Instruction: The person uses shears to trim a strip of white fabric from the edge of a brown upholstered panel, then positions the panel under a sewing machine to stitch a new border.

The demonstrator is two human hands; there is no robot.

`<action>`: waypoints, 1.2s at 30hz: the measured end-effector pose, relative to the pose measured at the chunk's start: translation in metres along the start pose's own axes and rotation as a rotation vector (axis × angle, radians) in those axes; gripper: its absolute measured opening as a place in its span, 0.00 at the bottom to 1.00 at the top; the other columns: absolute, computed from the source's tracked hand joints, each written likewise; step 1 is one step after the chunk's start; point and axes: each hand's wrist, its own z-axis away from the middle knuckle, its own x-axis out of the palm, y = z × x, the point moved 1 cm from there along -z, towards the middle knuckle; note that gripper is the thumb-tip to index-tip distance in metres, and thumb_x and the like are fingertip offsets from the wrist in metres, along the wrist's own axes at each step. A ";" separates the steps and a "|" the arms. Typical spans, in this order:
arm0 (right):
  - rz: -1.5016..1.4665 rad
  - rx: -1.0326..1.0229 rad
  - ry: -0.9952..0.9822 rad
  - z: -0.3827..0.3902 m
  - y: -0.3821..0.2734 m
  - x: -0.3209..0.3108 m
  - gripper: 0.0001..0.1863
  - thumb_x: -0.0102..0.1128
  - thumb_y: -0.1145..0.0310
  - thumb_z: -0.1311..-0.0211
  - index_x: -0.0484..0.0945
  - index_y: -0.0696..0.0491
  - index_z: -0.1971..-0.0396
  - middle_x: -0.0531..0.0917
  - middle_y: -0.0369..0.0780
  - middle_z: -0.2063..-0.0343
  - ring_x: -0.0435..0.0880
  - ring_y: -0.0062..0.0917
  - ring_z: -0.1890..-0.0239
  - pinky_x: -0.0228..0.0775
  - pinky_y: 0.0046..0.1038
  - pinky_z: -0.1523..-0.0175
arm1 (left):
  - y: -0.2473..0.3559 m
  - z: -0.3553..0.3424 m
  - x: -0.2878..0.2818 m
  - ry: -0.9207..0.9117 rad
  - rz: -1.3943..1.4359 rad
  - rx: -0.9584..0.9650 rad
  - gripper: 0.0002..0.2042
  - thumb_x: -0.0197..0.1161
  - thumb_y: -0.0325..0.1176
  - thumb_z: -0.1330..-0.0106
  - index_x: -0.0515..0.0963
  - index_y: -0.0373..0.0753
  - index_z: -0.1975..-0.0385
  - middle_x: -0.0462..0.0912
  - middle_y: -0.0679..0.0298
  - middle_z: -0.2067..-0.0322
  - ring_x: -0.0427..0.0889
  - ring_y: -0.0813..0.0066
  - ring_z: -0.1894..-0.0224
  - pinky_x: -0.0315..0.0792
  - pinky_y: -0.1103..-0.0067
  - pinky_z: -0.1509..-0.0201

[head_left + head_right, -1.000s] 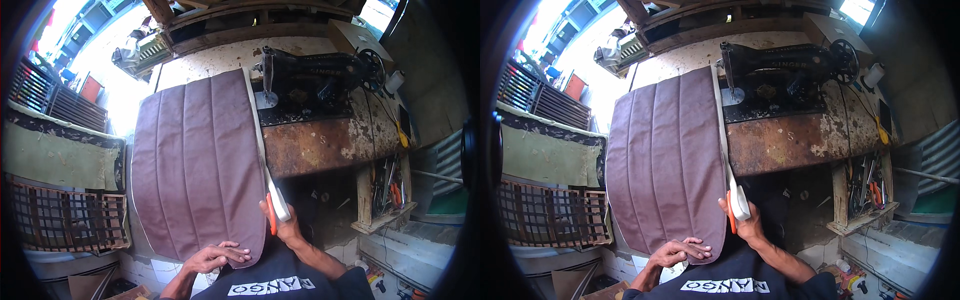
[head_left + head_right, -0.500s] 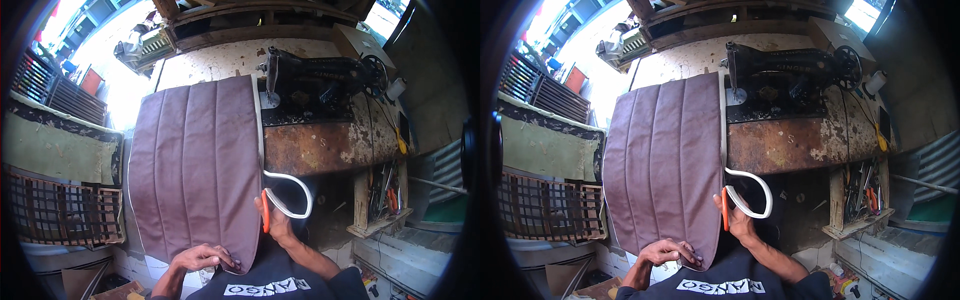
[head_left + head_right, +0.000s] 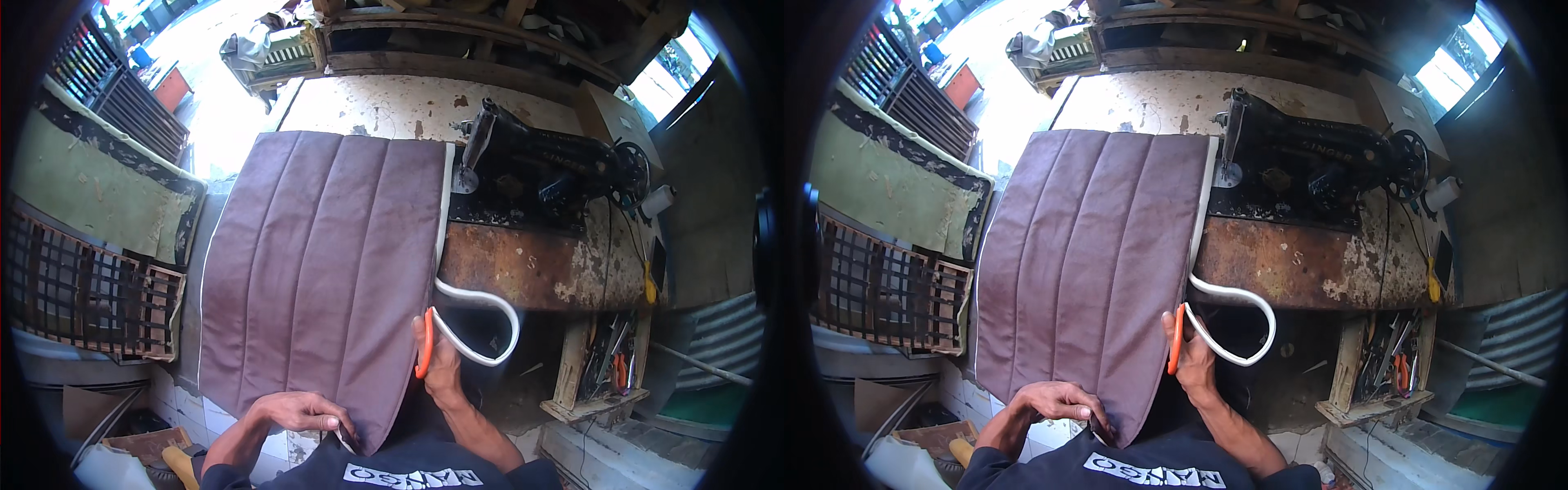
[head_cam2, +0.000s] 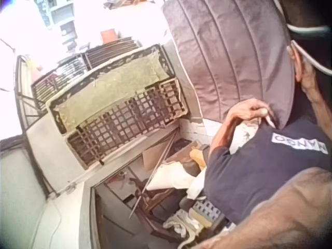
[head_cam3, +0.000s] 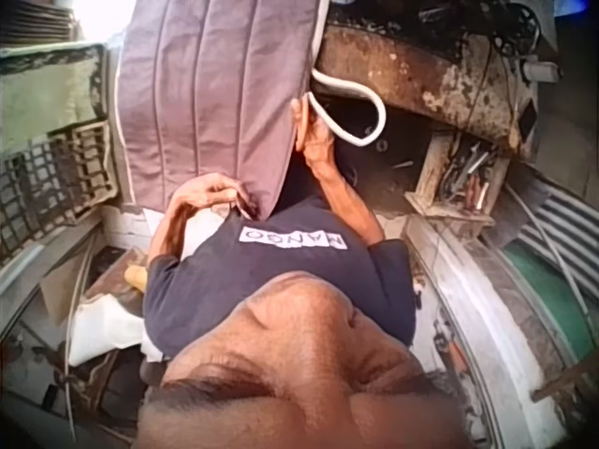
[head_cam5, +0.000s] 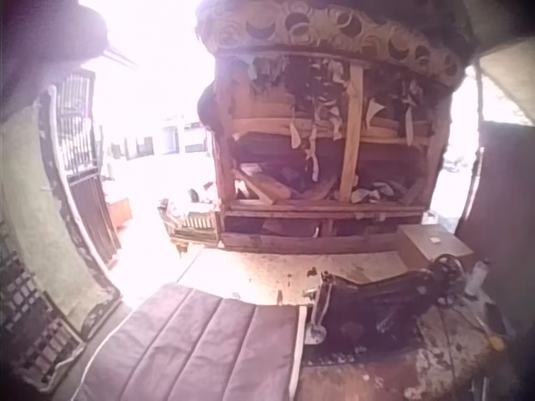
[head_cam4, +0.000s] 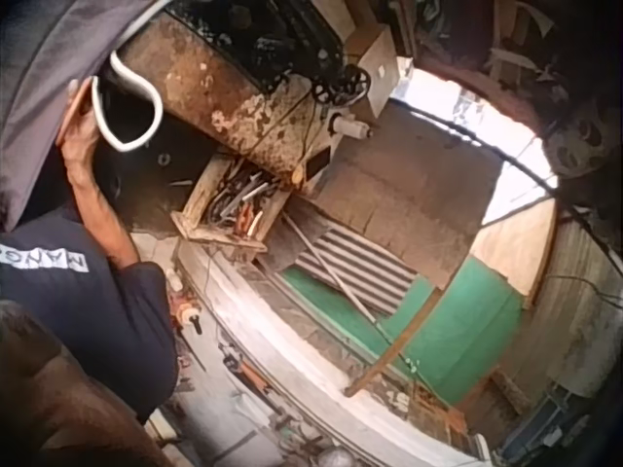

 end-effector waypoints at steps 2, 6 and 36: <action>0.026 0.036 -0.034 -0.001 -0.007 -0.002 0.20 0.59 0.55 0.19 0.75 0.55 0.69 0.69 0.28 0.76 0.66 0.16 0.70 0.64 0.26 0.64 | 0.001 -0.001 0.000 0.001 -0.010 -0.002 0.25 0.48 0.48 0.15 0.81 0.30 0.42 0.87 0.55 0.45 0.83 0.62 0.39 0.72 0.67 0.31; 0.016 0.024 -0.015 -0.001 0.000 0.002 0.19 0.59 0.55 0.19 0.77 0.55 0.67 0.71 0.29 0.72 0.68 0.15 0.68 0.65 0.26 0.63 | -0.001 0.003 0.000 0.000 -0.043 -0.058 0.25 0.49 0.48 0.15 0.81 0.31 0.42 0.88 0.54 0.46 0.83 0.62 0.40 0.72 0.68 0.32; 0.155 0.193 0.021 0.020 0.005 -0.011 0.23 0.69 0.48 0.28 0.79 0.56 0.62 0.74 0.30 0.81 0.69 0.13 0.77 0.64 0.24 0.69 | 0.118 -0.149 -0.127 1.003 -1.553 -0.068 0.39 0.52 0.70 0.29 0.62 0.62 0.21 0.51 0.51 0.18 0.43 0.39 0.17 0.32 0.37 0.20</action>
